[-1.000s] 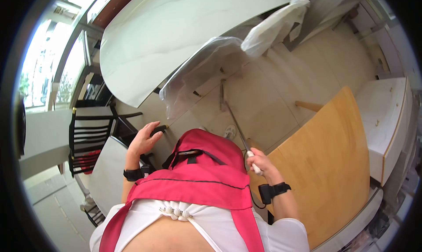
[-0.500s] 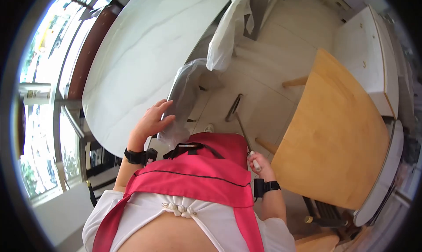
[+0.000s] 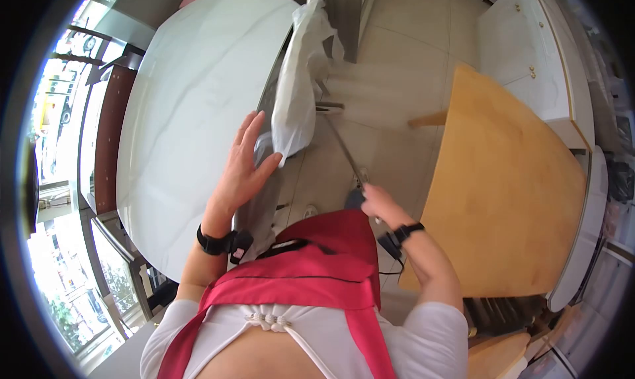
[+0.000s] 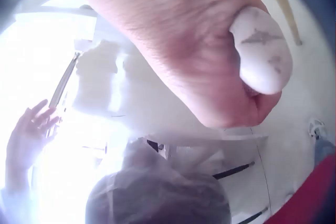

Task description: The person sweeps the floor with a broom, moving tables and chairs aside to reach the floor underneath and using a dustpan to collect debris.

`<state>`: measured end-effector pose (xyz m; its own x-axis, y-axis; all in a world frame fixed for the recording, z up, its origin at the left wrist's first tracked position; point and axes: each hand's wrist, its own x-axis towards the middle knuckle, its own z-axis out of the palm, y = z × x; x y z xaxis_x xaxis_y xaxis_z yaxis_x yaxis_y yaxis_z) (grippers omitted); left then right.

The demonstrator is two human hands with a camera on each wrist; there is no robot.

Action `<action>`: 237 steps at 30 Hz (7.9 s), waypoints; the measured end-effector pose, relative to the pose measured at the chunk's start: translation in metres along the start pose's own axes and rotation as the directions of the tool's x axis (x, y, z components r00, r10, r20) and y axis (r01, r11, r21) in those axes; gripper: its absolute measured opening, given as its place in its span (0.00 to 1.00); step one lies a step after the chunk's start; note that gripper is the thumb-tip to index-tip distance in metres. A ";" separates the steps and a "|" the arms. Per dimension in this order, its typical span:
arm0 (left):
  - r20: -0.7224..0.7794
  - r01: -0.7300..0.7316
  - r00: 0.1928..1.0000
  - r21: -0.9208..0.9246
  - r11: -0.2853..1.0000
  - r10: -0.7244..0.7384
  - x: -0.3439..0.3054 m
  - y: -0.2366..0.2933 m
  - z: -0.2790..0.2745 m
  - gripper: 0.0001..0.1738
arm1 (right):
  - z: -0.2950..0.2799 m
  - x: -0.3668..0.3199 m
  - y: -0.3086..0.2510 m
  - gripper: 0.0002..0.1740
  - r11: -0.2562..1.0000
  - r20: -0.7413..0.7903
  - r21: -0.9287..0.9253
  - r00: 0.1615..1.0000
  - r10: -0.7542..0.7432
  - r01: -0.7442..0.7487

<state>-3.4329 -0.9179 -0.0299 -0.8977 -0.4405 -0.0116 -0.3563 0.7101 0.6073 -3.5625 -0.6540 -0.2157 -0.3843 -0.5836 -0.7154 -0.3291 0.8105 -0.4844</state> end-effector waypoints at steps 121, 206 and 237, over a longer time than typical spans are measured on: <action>-0.116 0.554 0.828 0.313 0.771 -0.548 0.336 0.004 0.052 0.23 | -0.409 0.321 0.099 0.15 0.971 0.206 -0.057 0.955 -0.215 0.231; -0.176 -0.064 0.981 0.095 0.993 0.080 0.708 0.090 0.018 0.30 | -0.697 0.495 0.080 0.08 0.893 0.156 0.378 0.968 0.198 -0.244; -0.400 0.358 0.911 0.646 0.674 -0.100 1.003 0.141 0.072 0.38 | -0.855 0.513 0.273 0.06 0.485 0.053 0.859 0.970 0.237 -0.165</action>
<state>-4.4021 -1.2201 -0.0133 -0.6785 -0.6919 0.2469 -0.7288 0.6760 -0.1084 -4.5870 -0.7740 -0.2844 -0.4053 -0.3718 -0.8352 0.6445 0.5317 -0.5495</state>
